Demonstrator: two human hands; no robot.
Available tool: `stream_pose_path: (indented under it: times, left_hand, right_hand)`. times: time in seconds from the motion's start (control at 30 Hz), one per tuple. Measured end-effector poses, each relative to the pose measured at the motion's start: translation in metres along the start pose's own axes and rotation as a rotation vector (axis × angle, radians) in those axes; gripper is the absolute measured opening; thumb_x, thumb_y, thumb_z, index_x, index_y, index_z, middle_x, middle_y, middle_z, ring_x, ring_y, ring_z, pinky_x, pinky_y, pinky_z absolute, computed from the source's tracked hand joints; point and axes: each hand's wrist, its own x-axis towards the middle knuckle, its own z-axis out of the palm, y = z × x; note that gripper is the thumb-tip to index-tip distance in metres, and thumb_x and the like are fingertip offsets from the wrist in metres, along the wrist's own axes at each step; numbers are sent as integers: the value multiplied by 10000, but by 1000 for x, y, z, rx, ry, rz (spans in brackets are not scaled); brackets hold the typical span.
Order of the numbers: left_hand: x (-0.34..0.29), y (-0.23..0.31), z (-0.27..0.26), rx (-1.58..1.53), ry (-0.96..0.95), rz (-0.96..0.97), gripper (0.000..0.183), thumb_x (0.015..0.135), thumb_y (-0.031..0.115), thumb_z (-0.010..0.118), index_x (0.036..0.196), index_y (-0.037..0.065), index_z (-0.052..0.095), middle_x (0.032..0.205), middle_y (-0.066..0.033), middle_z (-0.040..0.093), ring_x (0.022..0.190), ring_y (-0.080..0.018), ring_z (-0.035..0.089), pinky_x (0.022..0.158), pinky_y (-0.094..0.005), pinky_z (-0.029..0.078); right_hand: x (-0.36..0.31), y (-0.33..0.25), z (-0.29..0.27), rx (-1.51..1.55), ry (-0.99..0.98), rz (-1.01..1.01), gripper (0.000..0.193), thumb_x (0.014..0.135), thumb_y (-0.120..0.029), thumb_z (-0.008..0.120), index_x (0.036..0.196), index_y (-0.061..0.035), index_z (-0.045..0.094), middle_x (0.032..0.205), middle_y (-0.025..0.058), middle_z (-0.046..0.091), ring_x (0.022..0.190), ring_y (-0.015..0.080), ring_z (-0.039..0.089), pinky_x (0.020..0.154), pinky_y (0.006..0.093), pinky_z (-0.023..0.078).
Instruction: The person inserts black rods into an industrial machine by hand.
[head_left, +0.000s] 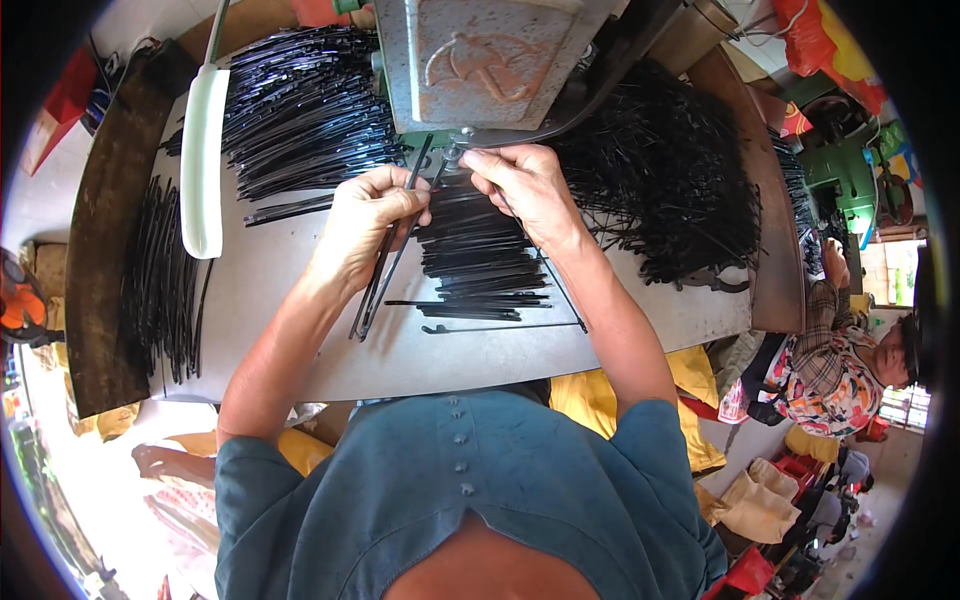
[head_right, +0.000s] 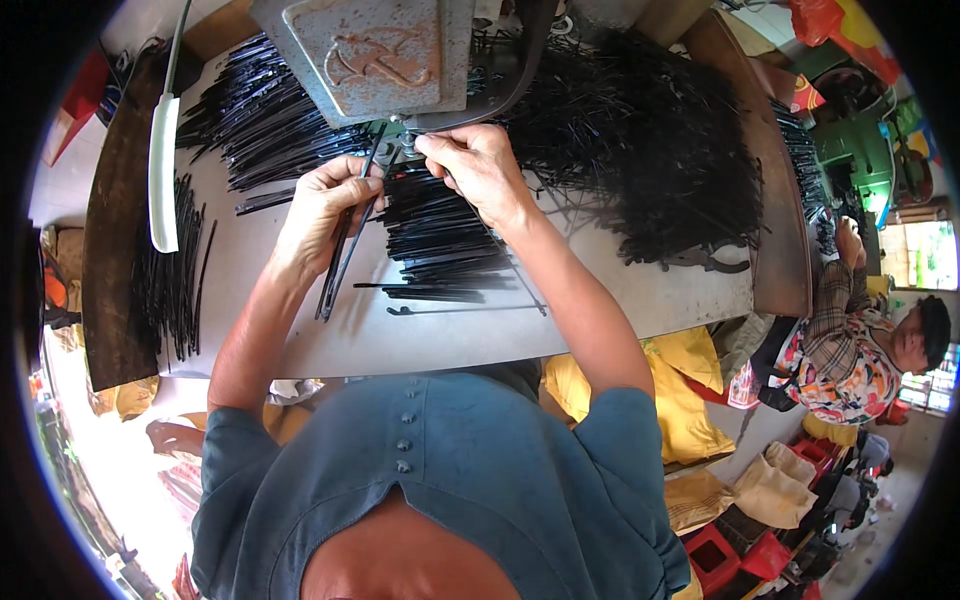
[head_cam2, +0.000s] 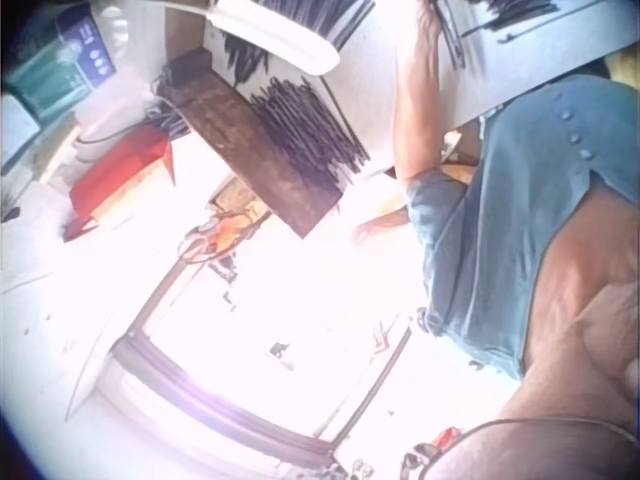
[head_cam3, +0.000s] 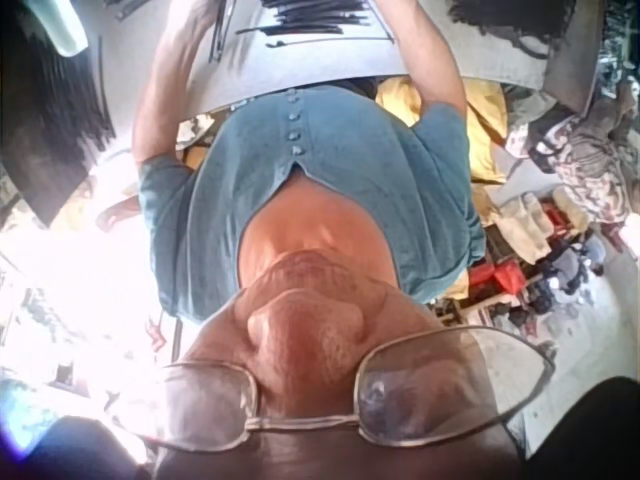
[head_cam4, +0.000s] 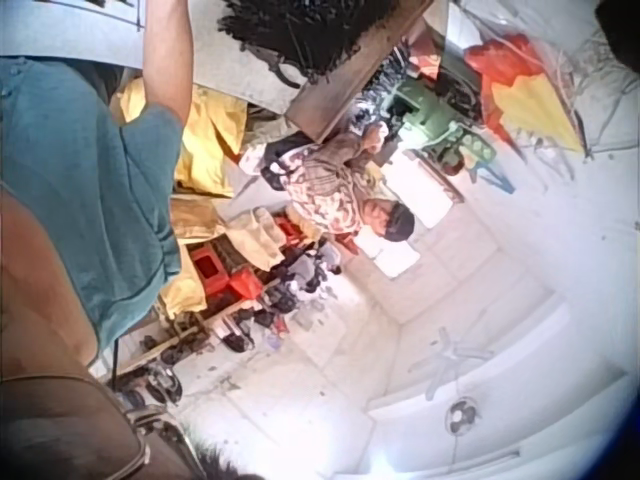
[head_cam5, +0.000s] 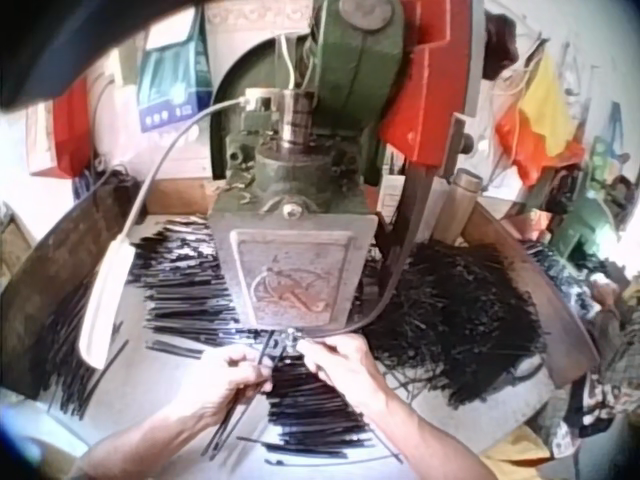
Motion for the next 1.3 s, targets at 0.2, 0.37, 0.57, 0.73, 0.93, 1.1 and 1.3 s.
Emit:
stream_pose_path:
  times: [0.2,0.37,0.57,0.73,0.93,1.1,1.3]
  left_hand:
    - [1,-3,-1,-5,-1,21,82,713,67,577,776,20,553,596,-47,558,378,-40,387,347,-164,273]
    - [1,-3,1,-8,1,16,84,712,65,577,776,16,552,601,-53,563,378,-42,391,348,-166,275]
    - [3,-5,2,-20,7,18,82,710,56,573,778,15,553,596,-54,562,378,-41,391,350,-168,271]
    - [3,-7,1,-13,13,8,75,712,59,577,771,21,550,586,-49,559,381,-37,390,349,-168,268]
    - [-2,-3,2,35,31,-12,79,730,92,591,740,34,539,578,-40,556,381,-32,383,348,-166,260]
    - [-3,1,1,60,5,-43,84,755,105,582,708,53,535,592,-30,555,395,-29,377,354,-160,252]
    - [0,-6,7,-17,16,-1,103,737,109,595,704,40,526,576,-33,552,391,-41,383,370,-166,267]
  right_hand:
    - [-1,1,-1,0,-16,-6,197,795,-178,552,740,9,586,565,-26,477,437,8,360,378,149,250]
    - [0,2,-2,-11,-22,-8,198,796,-179,551,748,9,589,570,-25,479,439,9,361,381,147,250]
    - [1,5,-1,-13,-27,11,187,797,-169,545,757,8,589,575,-25,476,442,7,355,383,146,248]
    - [0,3,2,17,-3,22,185,796,-167,547,778,14,576,580,-23,473,428,5,343,372,147,240]
    - [-3,3,5,116,-7,130,171,800,-153,545,803,18,553,585,-3,489,417,9,355,357,145,253]
    - [-9,8,3,192,-38,119,133,801,-118,536,809,15,539,630,26,504,428,23,383,361,149,277]
    - [-7,8,14,220,15,45,127,802,-108,535,819,18,536,631,24,505,444,42,408,375,162,304]
